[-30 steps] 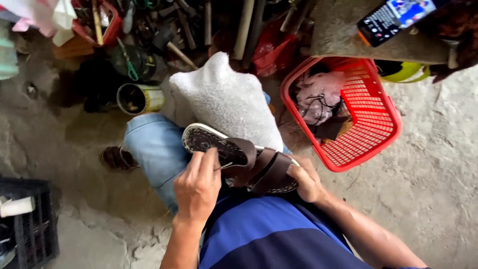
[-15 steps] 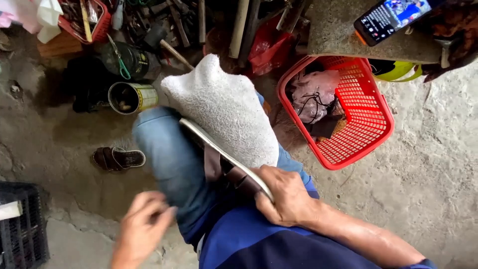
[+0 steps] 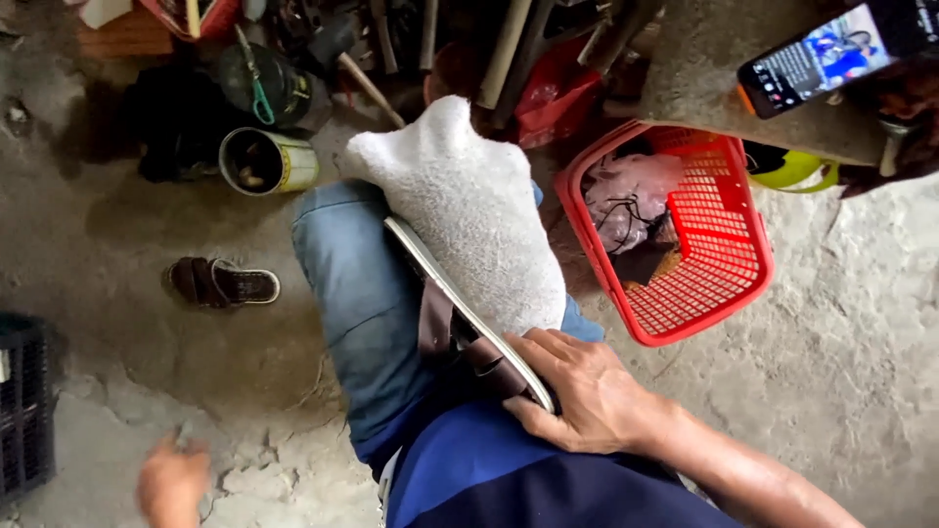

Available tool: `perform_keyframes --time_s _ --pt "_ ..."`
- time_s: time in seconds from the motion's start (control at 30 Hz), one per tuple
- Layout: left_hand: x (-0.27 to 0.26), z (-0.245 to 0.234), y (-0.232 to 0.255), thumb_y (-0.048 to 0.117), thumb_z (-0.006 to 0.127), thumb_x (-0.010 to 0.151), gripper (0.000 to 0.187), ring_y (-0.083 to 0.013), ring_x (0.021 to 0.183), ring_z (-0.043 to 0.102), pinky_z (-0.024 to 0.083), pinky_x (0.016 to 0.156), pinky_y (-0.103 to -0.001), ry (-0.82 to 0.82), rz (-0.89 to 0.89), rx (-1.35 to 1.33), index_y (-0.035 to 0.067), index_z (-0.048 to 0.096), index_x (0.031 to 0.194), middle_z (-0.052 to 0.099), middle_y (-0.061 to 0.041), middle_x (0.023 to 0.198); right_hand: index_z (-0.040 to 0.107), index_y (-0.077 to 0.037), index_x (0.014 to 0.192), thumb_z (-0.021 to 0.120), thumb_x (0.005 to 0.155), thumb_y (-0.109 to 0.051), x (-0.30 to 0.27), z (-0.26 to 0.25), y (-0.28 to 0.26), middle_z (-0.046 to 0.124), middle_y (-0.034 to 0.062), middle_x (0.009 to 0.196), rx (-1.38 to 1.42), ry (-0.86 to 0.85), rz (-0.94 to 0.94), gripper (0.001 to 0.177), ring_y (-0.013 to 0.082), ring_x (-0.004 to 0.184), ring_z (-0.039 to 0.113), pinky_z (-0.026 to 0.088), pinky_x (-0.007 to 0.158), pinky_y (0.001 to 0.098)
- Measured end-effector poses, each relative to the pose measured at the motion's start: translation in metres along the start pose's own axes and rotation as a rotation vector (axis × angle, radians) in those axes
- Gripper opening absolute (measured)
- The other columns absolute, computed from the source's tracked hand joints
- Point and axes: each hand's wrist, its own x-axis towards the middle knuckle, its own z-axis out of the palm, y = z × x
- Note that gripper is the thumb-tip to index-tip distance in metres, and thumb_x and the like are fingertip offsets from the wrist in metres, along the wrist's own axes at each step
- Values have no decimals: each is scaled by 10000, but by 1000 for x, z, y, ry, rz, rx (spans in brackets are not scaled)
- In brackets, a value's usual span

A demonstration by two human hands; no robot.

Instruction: Hand-sewing the sole of a brown sandal using a needle and thread in a workshop environment.

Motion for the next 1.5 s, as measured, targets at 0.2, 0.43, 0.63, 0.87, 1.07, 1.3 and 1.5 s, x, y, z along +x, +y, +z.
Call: perform_keyframes --time_s 0.2,0.43,0.63,0.87,1.07,1.3,1.5 --pt "-145 -201 282 -83 693 916 369 -324 1041 645 533 846 -389 506 601 -800 -56 705 1284 681 -231 1214 728 -114 1175 800 732 -521 -10 -27 36 742 25 856 266 -113 435 606 155 723 674 576 638 320" --pt "-197 -253 360 -42 702 865 544 -156 712 610 523 644 -274 189 923 -1024 51 590 1389 679 -102 1286 693 19 1089 660 1045 -142 -75 -57 176 559 68 806 470 620 776 170 146 680 499 434 586 260" --pt "-205 -255 368 25 698 844 372 -282 661 742 543 558 -388 80 907 -883 41 674 1215 786 -134 902 722 70 1168 826 943 13 -28 -24 120 602 265 1326 -634 580 164 255 382 1234 591 554 1009 462" --pt "-205 -248 362 114 659 926 203 -326 810 793 618 639 -399 -186 857 -1082 141 801 1069 789 -115 768 722 -122 1126 715 900 -166 56 13 31 565 217 1448 -472 412 -279 230 492 1385 480 449 1090 564" --pt "-214 -255 367 41 609 893 166 -229 648 695 597 604 -419 -241 859 -1192 52 766 946 643 -164 618 691 -69 960 634 982 -166 58 -6 17 635 181 1337 -64 236 -160 115 461 1284 560 468 1045 531" --pt "-220 -255 375 -7 569 869 178 -89 566 489 532 506 -302 -232 891 -1219 63 622 714 453 -105 491 362 -88 762 422 1099 -280 55 23 63 431 49 563 1304 187 -166 392 312 659 594 492 683 426" --pt "-227 -264 379 -33 583 849 130 -337 554 712 559 506 -378 -163 949 -1165 36 672 783 659 -147 569 473 -1 766 448 1067 -129 7 32 99 482 78 612 1061 120 -85 328 189 490 538 439 475 318"
